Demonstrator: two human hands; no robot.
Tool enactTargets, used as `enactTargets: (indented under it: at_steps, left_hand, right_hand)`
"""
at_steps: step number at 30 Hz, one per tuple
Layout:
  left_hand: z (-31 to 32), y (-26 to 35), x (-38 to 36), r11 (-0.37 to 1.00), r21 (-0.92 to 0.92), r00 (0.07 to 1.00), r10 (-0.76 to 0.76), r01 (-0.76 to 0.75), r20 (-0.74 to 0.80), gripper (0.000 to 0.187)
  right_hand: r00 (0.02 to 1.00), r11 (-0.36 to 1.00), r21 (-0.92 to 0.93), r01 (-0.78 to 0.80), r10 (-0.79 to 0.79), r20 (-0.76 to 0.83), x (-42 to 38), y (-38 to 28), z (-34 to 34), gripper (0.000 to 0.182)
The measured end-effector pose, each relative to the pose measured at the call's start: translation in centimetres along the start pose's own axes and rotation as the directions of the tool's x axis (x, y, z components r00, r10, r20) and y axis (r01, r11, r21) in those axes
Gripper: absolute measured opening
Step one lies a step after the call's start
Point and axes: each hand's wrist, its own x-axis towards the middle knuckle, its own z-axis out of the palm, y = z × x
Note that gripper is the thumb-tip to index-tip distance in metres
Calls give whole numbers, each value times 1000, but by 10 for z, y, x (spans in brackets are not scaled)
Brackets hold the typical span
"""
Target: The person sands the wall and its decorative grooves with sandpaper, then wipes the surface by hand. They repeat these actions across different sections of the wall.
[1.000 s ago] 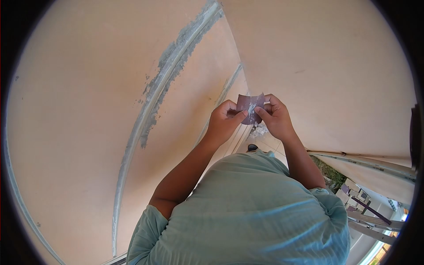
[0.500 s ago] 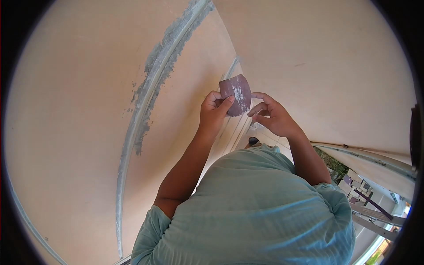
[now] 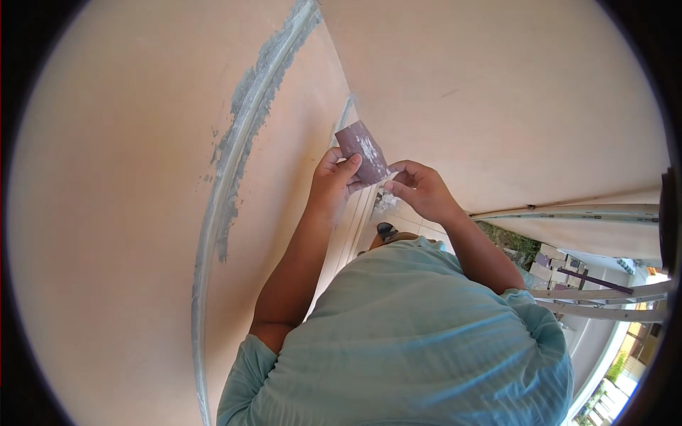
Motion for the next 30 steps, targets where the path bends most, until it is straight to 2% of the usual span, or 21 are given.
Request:
enactTargets:
  at_steps: [2,3,5,6,7,9,10,11,13,14,15,17,18,22,23,24,25,26,27,28,30]
  left_hand:
    - [0,-8,-2,1000,-25,1000,4,-4,-9,20]
    - [-2,-13,-3,999,-37,999,15,-16,-29,21]
    - [-4,-17,-4,997,-65,998,36,-39,-52,21]
    - [-5,-18,-7,996,-79,997,33,-39,-75,21]
    - [-6,-19,-8,995,-91,994,32,-41,-104,21]
    - [-12,-22,-11,993,-117,993,21,-35,-118,21]
    - [-14,-21,-12,993,-117,993,0,-14,-118,22]
    - [-17,-22,-13,992,-125,992,14,-30,-129,22]
    - [-21,-23,-13,995,-100,994,7,-19,-111,22]
    - [-23,-24,-13,996,-84,994,13,-22,-111,21]
    - [-23,-23,-13,996,-83,994,19,-29,-112,21]
    - [-19,-20,-15,997,-77,997,5,-11,-83,18]
    - [-19,-20,-15,997,-77,997,7,-13,-80,18]
    - [-16,-19,-25,998,-44,989,36,-43,-144,19]
    - [-18,-19,-25,997,-53,985,41,-51,-165,19]
    - [-17,-16,-29,997,-49,982,56,-66,-181,19]
    - [-19,-16,-29,995,-48,983,77,-87,-169,22]
    - [-21,-15,-29,993,-46,983,99,-107,-154,25]
    - [-23,-15,-29,992,-41,981,108,-116,-161,25]
    - [-18,-13,-33,993,-46,985,105,-112,-139,27]
    - [-16,-6,-31,993,-33,989,111,-115,-99,29]
  right_hand:
    - [995,988,-142,60,-71,-72,-4,-12,4,26]
    - [996,985,-166,54,-65,-60,-5,-11,2,26]
    - [965,964,-263,49,-113,-235,-6,-10,-4,16]
    - [969,940,-339,27,-108,-222,-7,-2,-13,14]
    - [974,934,-355,31,-109,-200,-6,3,-18,14]
    - [884,860,-499,108,-313,-348,-10,4,-18,20]
    - [882,842,-535,64,-298,-364,-14,-2,-17,31]
    - [886,837,-542,80,-309,-347,-13,-4,-15,31]
    - [909,727,-650,221,-396,-133,-9,-5,-10,33]
    - [907,654,-721,230,-413,-85,-7,-4,-2,32]
    - [905,652,-721,236,-418,-82,-3,-8,7,32]
    - [813,456,-806,378,-579,54,0,-19,21,28]
    - [787,430,-803,414,-611,78,4,-16,24,18]
    - [796,406,-832,378,-602,68,11,-16,0,4]
    - [793,406,-848,340,-608,27,14,-9,-14,7]
    - [827,411,-883,229,-560,-46,12,-13,-31,17]
    - [806,358,-919,164,-586,-85,11,-21,-46,29]
    - [780,265,-962,69,-616,-114,12,-25,-68,39]
    - [678,160,-986,-38,-721,-143,16,-33,-92,44]
    - [562,122,-983,-136,-808,-178,16,-52,-119,46]
    - [234,75,-940,-333,-959,-160,31,-84,-179,42]
